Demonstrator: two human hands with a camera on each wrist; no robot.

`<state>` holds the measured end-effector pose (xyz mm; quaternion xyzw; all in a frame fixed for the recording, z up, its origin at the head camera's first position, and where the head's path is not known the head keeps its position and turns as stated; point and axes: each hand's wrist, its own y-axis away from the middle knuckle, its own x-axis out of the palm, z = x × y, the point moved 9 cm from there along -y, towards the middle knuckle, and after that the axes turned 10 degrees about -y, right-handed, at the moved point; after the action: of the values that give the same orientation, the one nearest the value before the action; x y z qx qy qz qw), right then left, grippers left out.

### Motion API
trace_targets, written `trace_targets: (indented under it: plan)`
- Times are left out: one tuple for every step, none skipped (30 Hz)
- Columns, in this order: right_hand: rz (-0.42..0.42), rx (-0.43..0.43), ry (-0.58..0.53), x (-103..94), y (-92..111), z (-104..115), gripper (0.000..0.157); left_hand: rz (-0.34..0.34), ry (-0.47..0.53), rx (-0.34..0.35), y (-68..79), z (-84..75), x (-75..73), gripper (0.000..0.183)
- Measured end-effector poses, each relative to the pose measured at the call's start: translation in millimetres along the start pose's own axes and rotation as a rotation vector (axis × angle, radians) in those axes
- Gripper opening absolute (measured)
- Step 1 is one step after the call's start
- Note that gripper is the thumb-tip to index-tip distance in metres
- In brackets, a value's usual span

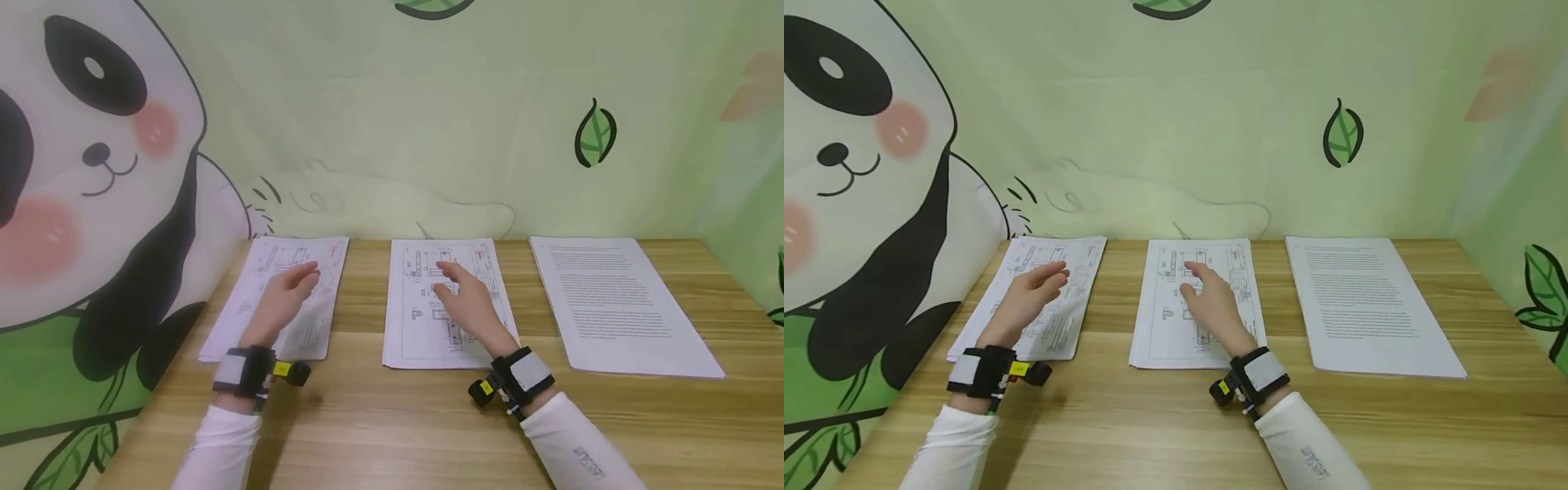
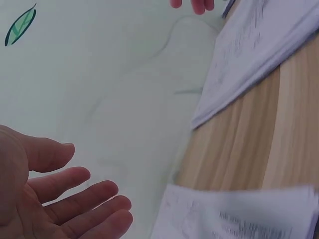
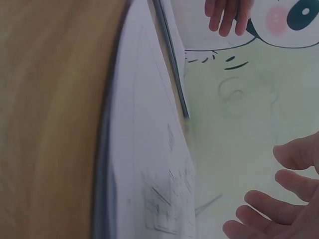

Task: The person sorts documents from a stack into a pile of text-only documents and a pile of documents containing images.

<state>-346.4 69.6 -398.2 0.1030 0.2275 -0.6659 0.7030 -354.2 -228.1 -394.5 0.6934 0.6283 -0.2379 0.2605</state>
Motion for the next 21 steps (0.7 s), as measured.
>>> trace_targets:
  plan:
    - [0.001, 0.001, -0.004, 5.0, 0, 0, 0.045, 0.000, -0.016, -0.016, -0.2, 5.7, -2.8, 0.061]
    - [0.003, 0.000, -0.005, 10.2, 1, 1, 0.045, 0.000, -0.033, -0.029, -0.6, 11.1, -6.0, 0.063]
    - [0.007, 0.000, -0.004, 15.7, 2, 1, 0.045, 0.000, -0.051, -0.037, -0.8, 16.2, -9.0, 0.065]
    - [0.009, 0.000, -0.002, 21.1, 2, 2, 0.045, 0.002, -0.072, -0.049, -1.0, 21.5, -11.8, 0.067]
    - [0.013, 0.000, -0.004, 26.5, 3, 3, 0.045, 0.002, -0.093, -0.054, -1.3, 26.4, -14.9, 0.068]
    - [0.017, -0.005, -0.005, 31.9, 3, 4, 0.045, -0.002, -0.114, -0.057, -1.5, 30.7, -18.3, 0.068]
    - [0.021, -0.012, -0.005, 37.4, 3, 6, 0.045, -0.003, -0.131, -0.063, -1.6, 35.1, -21.5, 0.068]
    - [0.029, -0.012, -0.005, 43.1, 4, 7, 0.046, -0.009, -0.151, -0.067, -1.8, 39.3, -25.1, 0.068]
    - [0.037, -0.009, -0.004, 48.7, 4, 8, 0.046, -0.011, -0.169, -0.074, -2.0, 43.5, -28.4, 0.067]
    - [0.045, -0.005, -0.004, 54.2, 4, 9, 0.047, -0.016, -0.190, -0.080, -2.2, 47.6, -31.3, 0.066]
    - [0.056, -0.006, -0.010, 59.8, 4, 10, 0.049, -0.018, -0.207, -0.085, -2.3, 51.4, -33.8, 0.064]
    - [0.065, 0.001, -0.018, 65.0, 4, 10, 0.051, -0.019, -0.224, -0.089, -2.4, 54.6, -35.7, 0.062]
    - [0.075, 0.017, -0.025, 69.9, 4, 10, 0.053, -0.017, -0.242, -0.093, -3.0, 58.4, -36.9, 0.061]
    - [0.082, 0.032, -0.033, 74.5, 3, 10, 0.055, -0.012, -0.259, -0.099, -3.5, 62.5, -37.6, 0.061]
    - [0.088, 0.039, -0.043, 78.8, 3, 10, 0.057, -0.004, -0.268, -0.105, -3.8, 66.4, -38.0, 0.061]
    - [0.096, 0.045, -0.053, 83.1, 3, 11, 0.059, 0.004, -0.275, -0.110, -3.6, 70.1, -38.4, 0.062]
    - [0.102, 0.049, -0.063, 87.1, 3, 12, 0.061, 0.017, -0.278, -0.122, -3.1, 74.8, -38.6, 0.062]
    - [0.108, 0.058, -0.068, 90.9, 3, 13, 0.062, 0.022, -0.283, -0.130, -2.8, 79.1, -39.6, 0.062]
    - [0.118, 0.061, -0.068, 95.0, 4, 14, 0.062, 0.028, -0.288, -0.147, -2.1, 84.6, -40.8, 0.063]
    - [0.129, 0.058, -0.071, 99.0, 4, 16, 0.062, 0.029, -0.296, -0.163, -1.3, 89.6, -42.6, 0.063]
    - [0.146, 0.058, -0.081, 103.6, 4, 18, 0.062, 0.028, -0.303, -0.174, -0.7, 93.8, -44.7, 0.063]
